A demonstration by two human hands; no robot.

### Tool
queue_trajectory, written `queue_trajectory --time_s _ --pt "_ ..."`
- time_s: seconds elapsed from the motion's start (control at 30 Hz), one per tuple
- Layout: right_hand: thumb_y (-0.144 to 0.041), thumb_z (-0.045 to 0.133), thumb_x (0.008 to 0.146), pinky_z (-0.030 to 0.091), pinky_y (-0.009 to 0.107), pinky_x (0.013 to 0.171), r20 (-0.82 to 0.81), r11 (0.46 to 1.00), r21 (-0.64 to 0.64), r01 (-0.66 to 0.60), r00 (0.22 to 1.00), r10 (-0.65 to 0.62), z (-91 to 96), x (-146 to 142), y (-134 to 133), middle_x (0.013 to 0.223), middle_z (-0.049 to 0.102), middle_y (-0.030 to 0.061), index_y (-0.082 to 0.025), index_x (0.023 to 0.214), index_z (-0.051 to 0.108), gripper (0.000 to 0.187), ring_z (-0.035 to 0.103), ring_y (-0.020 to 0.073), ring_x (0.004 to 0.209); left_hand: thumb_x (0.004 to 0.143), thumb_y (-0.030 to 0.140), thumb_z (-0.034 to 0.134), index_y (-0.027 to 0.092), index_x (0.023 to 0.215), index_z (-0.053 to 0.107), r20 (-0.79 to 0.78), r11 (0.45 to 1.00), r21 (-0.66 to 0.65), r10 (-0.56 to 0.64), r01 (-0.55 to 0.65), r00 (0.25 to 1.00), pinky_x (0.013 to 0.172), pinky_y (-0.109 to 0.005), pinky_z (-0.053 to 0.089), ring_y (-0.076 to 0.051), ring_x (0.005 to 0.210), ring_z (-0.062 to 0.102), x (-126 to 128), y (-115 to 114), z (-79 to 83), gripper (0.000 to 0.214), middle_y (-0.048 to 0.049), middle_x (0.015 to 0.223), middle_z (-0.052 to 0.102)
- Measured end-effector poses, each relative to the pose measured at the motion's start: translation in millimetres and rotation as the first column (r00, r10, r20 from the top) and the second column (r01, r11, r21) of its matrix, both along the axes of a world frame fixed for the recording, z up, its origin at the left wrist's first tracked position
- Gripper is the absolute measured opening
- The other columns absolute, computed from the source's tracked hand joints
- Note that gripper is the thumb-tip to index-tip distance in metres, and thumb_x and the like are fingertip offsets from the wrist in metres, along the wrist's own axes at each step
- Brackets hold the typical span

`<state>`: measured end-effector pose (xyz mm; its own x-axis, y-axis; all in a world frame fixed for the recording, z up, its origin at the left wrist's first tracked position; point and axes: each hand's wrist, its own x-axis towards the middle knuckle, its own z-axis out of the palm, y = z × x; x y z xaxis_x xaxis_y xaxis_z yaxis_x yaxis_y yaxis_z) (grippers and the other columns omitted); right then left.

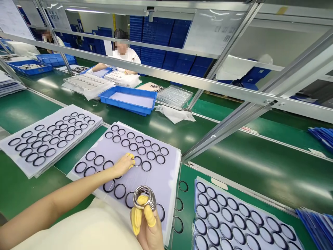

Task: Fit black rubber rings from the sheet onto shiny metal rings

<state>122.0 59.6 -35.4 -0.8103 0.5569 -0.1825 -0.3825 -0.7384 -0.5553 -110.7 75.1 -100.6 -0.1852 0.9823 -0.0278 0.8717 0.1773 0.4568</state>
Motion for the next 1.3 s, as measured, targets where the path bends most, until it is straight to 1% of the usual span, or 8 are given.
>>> queue_trajectory --time_s 0.2,0.37,0.5,0.6,0.7,0.8,0.87,1.3 --pt "-0.046 0.067 0.08 0.03 0.02 0.043 0.028 0.998 0.017 0.054 0.998 -0.055 3.9 0 1 0.046 0.049 -0.0053 -0.024 0.08 0.073 0.023 0.035 0.0054 0.039 0.085 0.009 0.055 0.014 0.084 0.066 -0.029 0.999 0.007 -0.035 0.035 0.999 0.092 -0.04 0.039 -0.024 0.104 0.045 -10 2 -6.4 0.012 -0.01 0.107 0.054" --pt "-0.045 0.063 0.084 0.035 0.022 0.047 0.043 0.997 0.034 0.07 0.997 -0.072 -6.6 3 0 0.047 0.049 -0.0041 -0.024 0.079 0.072 0.024 0.038 0.0078 0.044 0.078 0.003 0.058 0.014 0.073 0.062 0.098 0.999 0.045 -0.018 0.014 0.995 0.092 -0.041 0.038 -0.025 0.103 0.048 -11 0 -0.5 0.013 -0.0096 0.101 0.057" --pt "-0.045 0.065 0.082 0.036 0.021 0.045 0.095 0.982 0.055 0.182 0.978 -0.186 -15.6 6 1 0.046 0.046 -0.0053 -0.022 0.081 0.071 0.024 0.036 0.0077 0.043 0.082 0.006 0.052 0.014 0.076 0.059 0.307 0.992 0.1 0.045 -0.079 0.951 0.091 -0.042 0.04 -0.023 0.096 0.053 -2 -9 22.5 0.012 -0.0083 0.093 0.061" --pt "-0.043 0.068 0.08 0.037 0.021 0.045 0.138 0.978 0.065 0.198 0.969 -0.205 -13.1 6 5 0.049 0.05 -0.0043 -0.023 0.078 0.07 0.021 0.04 0.0084 0.046 0.09 0.017 0.043 0.016 0.09 0.054 0.492 0.984 0.112 0.067 -0.14 0.868 0.077 -0.034 0.047 -0.018 0.083 0.058 15 -21 56.7 0.01 -0.0056 0.085 0.063" --pt "-0.042 0.069 0.079 0.039 0.02 0.046 0.162 0.979 0.077 0.187 0.967 -0.197 -4.4 5 8 0.049 0.052 -0.0043 -0.023 0.082 0.071 0.02 0.042 0.0079 0.045 0.092 0.03 0.045 0.017 0.098 0.049 0.717 0.984 0.089 0.043 -0.153 0.695 0.062 -0.026 0.047 -0.013 0.066 0.058 34 -36 99.2 0.015 -0.0027 0.076 0.062" --pt "-0.046 0.069 0.078 0.039 0.019 0.043 0.141 0.984 0.115 0.135 0.978 -0.151 5.1 1 7 0.047 0.054 -0.004 -0.022 0.082 0.071 0.024 0.042 0.007 0.041 0.08 0.039 0.065 0.017 0.093 0.049 0.975 0.984 -0.008 0.047 -0.18 0.216 0.053 -0.021 0.043 -0.009 0.053 0.051 52 -48 134.4 0.03 0.0023 0.065 0.057" --pt "-0.047 0.068 0.078 0.038 0.018 0.041 0.105 0.988 0.139 0.072 0.991 -0.087 10.0 0 6 0.046 0.055 -0.0032 -0.022 0.078 0.072 0.025 0.043 0.007 0.039 0.075 0.04 0.071 0.017 0.091 0.05 0.996 0.982 -0.037 0.051 -0.186 0.069 0.047 -0.018 0.04 -0.006 0.047 0.048 61 -53 148.2 0.035 0.0053 0.061 0.054" --pt "-0.05 0.075 0.069 0.033 0.024 0.041 0.028 0.988 0.155 0.018 0.999 -0.023 24.3 -1 6 0.05 0.056 -0.0022 -0.023 0.08 0.072 0.029 0.04 0.0103 0.04 0.08 0.034 0.069 0.019 0.095 0.051 0.99 0.983 0.092 -0.073 -0.161 0.122 0.048 -0.017 0.048 -0.007 0.053 0.056 79 -69 161.1 0.028 0.0041 0.07 0.053"
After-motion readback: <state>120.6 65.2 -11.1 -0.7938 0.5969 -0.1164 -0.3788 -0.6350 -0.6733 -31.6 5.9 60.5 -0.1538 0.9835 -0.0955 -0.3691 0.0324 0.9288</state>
